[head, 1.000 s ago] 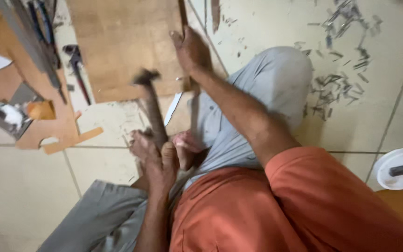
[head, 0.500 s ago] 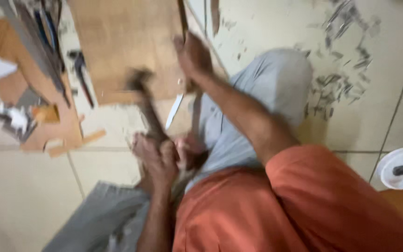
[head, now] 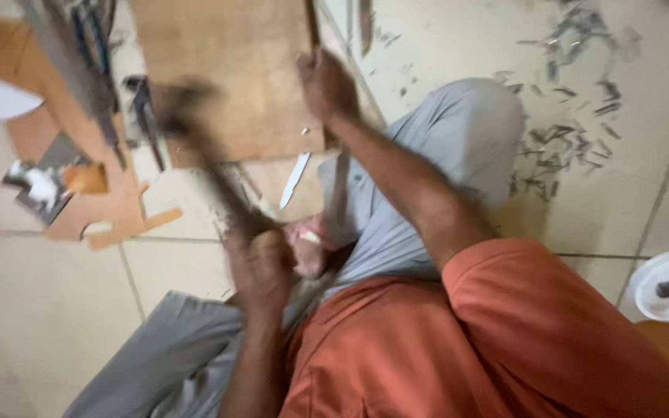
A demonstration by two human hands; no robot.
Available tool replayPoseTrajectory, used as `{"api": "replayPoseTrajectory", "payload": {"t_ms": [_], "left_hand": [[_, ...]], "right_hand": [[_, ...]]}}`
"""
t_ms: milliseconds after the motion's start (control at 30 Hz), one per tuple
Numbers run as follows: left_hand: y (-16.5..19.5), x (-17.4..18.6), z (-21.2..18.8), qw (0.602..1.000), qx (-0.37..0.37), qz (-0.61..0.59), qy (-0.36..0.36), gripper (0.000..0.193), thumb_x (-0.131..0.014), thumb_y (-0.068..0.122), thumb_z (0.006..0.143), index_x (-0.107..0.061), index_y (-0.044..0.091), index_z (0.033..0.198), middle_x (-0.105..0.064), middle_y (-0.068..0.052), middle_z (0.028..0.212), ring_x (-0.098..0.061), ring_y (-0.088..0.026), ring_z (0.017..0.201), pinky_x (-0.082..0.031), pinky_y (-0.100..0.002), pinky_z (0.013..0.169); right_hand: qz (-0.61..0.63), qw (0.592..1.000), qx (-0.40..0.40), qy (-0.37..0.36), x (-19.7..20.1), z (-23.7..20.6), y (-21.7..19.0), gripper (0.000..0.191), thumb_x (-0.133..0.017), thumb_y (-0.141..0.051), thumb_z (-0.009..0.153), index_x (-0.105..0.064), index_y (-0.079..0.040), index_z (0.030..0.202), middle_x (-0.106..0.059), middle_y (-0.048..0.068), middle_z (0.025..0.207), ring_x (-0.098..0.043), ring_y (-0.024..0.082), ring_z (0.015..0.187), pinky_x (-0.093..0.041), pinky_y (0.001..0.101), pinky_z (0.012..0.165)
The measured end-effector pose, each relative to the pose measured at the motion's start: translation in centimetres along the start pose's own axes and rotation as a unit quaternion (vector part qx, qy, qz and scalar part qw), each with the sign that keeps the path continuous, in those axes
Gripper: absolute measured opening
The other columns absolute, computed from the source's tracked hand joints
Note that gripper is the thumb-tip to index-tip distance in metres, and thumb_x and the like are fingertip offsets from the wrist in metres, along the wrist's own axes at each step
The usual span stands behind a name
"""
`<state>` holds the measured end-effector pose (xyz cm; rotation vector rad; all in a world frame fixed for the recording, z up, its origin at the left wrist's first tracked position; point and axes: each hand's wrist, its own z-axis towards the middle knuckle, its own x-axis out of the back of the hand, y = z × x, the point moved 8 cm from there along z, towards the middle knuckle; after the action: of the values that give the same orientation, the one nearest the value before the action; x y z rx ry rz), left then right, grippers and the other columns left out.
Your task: The person sits on the floor and hammers nails into a rectangular wooden board. They repeatedly pick up nails from a pile on the floor, position them on the wood, and strike them with a hammer. The person occasionally adjusts the board's position to continue nailing along its edges.
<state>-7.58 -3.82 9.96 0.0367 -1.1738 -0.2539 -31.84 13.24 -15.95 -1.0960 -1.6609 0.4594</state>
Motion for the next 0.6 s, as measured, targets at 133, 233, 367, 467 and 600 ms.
{"api": "replayPoseTrajectory", "payload": {"t_ms": [133, 233, 367, 467, 600], "left_hand": [[-3.5, 6.0, 1.0, 0.943, 0.1, -0.307, 0.079, 0.028, -0.059, 0.026, 0.1, -0.06, 0.001, 0.113, -0.063, -0.028, 0.108, -0.058, -0.043, 0.101, -0.044, -0.049, 0.09], [-0.6, -4.0, 0.2, 0.979, 0.109, -0.078, -0.152, 0.022, -0.06, 0.025, 0.1, -0.062, 0.004, 0.109, -0.064, -0.023, 0.103, -0.058, -0.041, 0.097, -0.044, -0.05, 0.088], [-0.7, -9.3, -1.0, 0.946, 0.159, -0.186, -0.213, 0.016, -0.061, 0.024, 0.1, -0.064, 0.009, 0.104, -0.065, -0.016, 0.096, -0.059, -0.038, 0.092, -0.044, -0.051, 0.085], [-3.4, -2.4, -0.1, 0.964, 0.114, -0.227, -0.08, 0.018, -0.06, 0.026, 0.102, -0.065, 0.008, 0.103, -0.066, -0.015, 0.093, -0.059, -0.036, 0.089, -0.045, -0.05, 0.083], [-4.2, 0.3, -0.4, 0.954, 0.107, -0.275, 0.058, 0.025, -0.059, 0.029, 0.105, -0.065, 0.005, 0.103, -0.067, -0.015, 0.09, -0.061, -0.035, 0.087, -0.047, -0.047, 0.081]], "right_hand": [[-0.031, 0.994, 0.068, 0.079, 1.0, -0.2, -0.8, 0.056, -0.051, -0.052, 0.1, -0.062, -0.002, 0.121, -0.068, 0.023, 0.117, -0.065, 0.043, 0.106, -0.05, 0.0518, 0.089], [-0.015, 0.999, 0.023, 0.026, -0.3, -0.4, 0.6, 0.055, -0.05, -0.052, 0.103, -0.062, -0.003, 0.124, -0.07, 0.02, 0.118, -0.066, 0.041, 0.109, -0.052, 0.0502, 0.094], [-0.023, 0.997, 0.053, 0.045, -0.2, -0.2, 0.5, 0.055, -0.052, -0.05, 0.101, -0.06, -0.001, 0.125, -0.069, 0.023, 0.116, -0.065, 0.042, 0.107, -0.051, 0.0507, 0.092], [-0.024, 0.998, 0.05, 0.024, -0.5, -0.1, 0.7, 0.052, -0.048, -0.048, 0.104, -0.062, -0.002, 0.124, -0.069, 0.023, 0.115, -0.066, 0.041, 0.107, -0.053, 0.0497, 0.093], [-0.025, 0.994, 0.088, 0.063, 0.1, -0.1, 0.2, 0.05, -0.05, -0.046, 0.104, -0.063, 0.0, 0.118, -0.067, 0.027, 0.113, -0.065, 0.044, 0.104, -0.051, 0.0535, 0.089]]}}
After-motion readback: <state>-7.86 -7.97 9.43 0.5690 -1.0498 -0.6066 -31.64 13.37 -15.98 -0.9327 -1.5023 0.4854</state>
